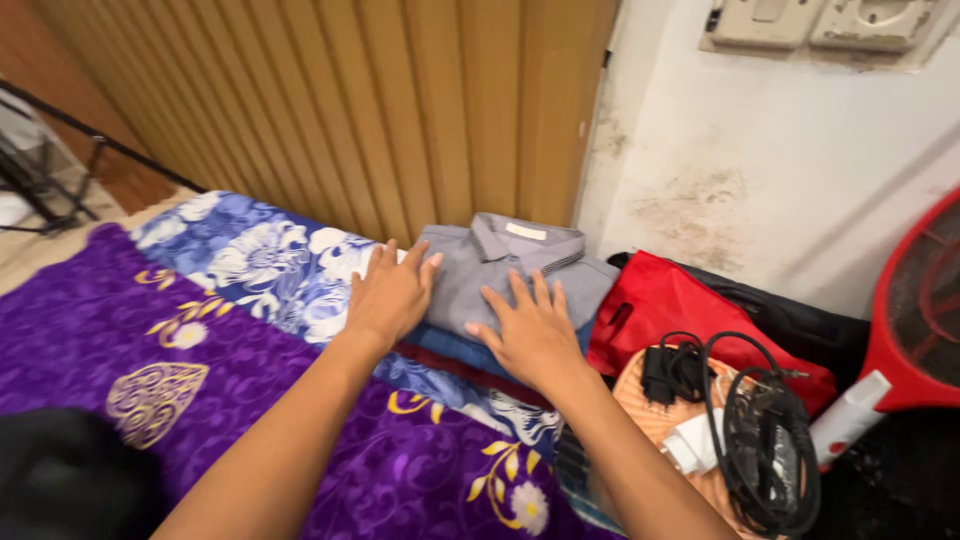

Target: The person opens a black backpack on a bed and takes out folded clothes, stacking them beside the bag. They open the compartments, place a bottle inside, zip the pockets, adjust the straps, and finally pull a gray garment back out of the main compartment.

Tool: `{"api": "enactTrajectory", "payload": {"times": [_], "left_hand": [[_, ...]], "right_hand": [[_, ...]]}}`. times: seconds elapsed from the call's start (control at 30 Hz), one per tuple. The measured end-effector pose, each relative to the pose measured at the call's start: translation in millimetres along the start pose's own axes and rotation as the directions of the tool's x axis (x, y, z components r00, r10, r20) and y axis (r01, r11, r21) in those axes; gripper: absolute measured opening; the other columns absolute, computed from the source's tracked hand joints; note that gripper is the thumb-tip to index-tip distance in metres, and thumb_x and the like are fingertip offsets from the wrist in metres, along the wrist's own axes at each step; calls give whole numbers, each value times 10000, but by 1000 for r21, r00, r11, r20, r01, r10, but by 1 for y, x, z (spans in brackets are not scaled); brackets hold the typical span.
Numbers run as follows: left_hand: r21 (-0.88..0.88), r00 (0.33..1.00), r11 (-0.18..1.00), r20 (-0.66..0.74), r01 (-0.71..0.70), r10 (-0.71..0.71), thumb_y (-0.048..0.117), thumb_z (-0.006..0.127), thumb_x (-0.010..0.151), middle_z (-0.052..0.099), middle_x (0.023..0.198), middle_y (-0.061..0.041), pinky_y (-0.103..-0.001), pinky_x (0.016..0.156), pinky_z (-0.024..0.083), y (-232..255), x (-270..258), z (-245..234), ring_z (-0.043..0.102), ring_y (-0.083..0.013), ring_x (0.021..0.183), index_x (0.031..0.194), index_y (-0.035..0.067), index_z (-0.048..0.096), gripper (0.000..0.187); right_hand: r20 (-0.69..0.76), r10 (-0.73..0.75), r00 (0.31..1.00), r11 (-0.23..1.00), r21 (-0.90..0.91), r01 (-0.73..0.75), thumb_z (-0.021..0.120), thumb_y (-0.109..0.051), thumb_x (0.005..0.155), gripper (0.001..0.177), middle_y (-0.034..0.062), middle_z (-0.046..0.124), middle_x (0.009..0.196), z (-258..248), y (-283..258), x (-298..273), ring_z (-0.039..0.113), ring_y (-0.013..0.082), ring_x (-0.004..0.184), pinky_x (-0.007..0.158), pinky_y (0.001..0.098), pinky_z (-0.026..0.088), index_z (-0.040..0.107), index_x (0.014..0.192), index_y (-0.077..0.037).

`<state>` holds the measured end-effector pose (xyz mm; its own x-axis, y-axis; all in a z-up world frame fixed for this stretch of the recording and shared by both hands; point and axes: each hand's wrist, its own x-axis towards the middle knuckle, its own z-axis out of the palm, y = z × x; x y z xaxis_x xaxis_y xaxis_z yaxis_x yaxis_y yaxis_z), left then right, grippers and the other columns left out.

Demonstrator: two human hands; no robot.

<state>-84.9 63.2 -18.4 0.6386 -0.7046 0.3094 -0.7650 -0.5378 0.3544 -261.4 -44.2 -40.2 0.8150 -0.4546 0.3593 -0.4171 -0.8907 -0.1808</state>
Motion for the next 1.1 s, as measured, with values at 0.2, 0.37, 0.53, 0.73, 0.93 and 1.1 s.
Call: {"api": "enactTrajectory", "payload": {"times": [0.2, 0.37, 0.53, 0.73, 0.93, 1.1], "left_hand": [[-32, 994, 998, -96, -62, 59, 484, 427, 1022, 462, 1507, -225, -604, 1116, 326, -34, -78, -80, 365, -408, 1442, 1438, 98, 528, 577], [-130, 986, 991, -164, -18, -4, 460, 454, 1017, 582, 1429, -210, -427, 1144, 378, -86, -195, -177, 503, -365, 1383, 1384, 12, 551, 588], [-57, 969, 981, -154, 187, -194, 450, 492, 1010, 575, 1402, -236, -436, 1108, 389, -139, -323, -277, 509, -369, 1346, 1403, -3, 523, 600], [-136, 869, 892, -201, 431, -451, 446, 543, 978, 690, 1275, -197, -413, 1023, 499, -210, -465, -363, 654, -342, 1220, 1393, 62, 560, 566], [-255, 730, 756, -204, 603, -652, 415, 594, 952, 716, 1248, -180, -394, 992, 522, -279, -586, -369, 690, -315, 1176, 1389, 103, 590, 537], [-104, 707, 715, -104, 692, -699, 393, 620, 953, 680, 1268, -218, -428, 1023, 506, -329, -659, -344, 656, -359, 1207, 1422, 79, 539, 570]], "right_hand": [[-213, -162, 964, 986, 1, 166, 639, -524, 916, 683, 272, 414, 1514, -23, -60, -13, 342, 505, 1398, 1127, 608, 272, 538, 1430, -87], [-261, -418, 870, 807, 332, 488, 643, -435, 948, 466, 231, 519, 1476, -58, -178, -37, 427, 472, 1388, 1124, 518, 362, 669, 1271, -100], [-201, -665, 719, 532, 548, 645, 624, -397, 967, 404, 186, 613, 1380, -97, -317, -85, 575, 370, 1275, 1023, 448, 465, 677, 1189, -64], [-115, -889, 443, 292, 602, 743, 619, -385, 961, 392, 139, 701, 1224, -115, -455, -135, 641, 328, 1183, 988, 425, 499, 679, 1183, -68], [185, -966, 178, 247, 479, 842, 642, -423, 949, 434, 139, 681, 1227, -70, -578, -173, 621, 336, 1199, 1013, 436, 486, 667, 1240, -101], [314, -910, 272, 358, 259, 897, 684, -437, 898, 572, 132, 480, 1471, -10, -611, -205, 467, 370, 1333, 1027, 493, 453, 541, 1404, -211]]}}
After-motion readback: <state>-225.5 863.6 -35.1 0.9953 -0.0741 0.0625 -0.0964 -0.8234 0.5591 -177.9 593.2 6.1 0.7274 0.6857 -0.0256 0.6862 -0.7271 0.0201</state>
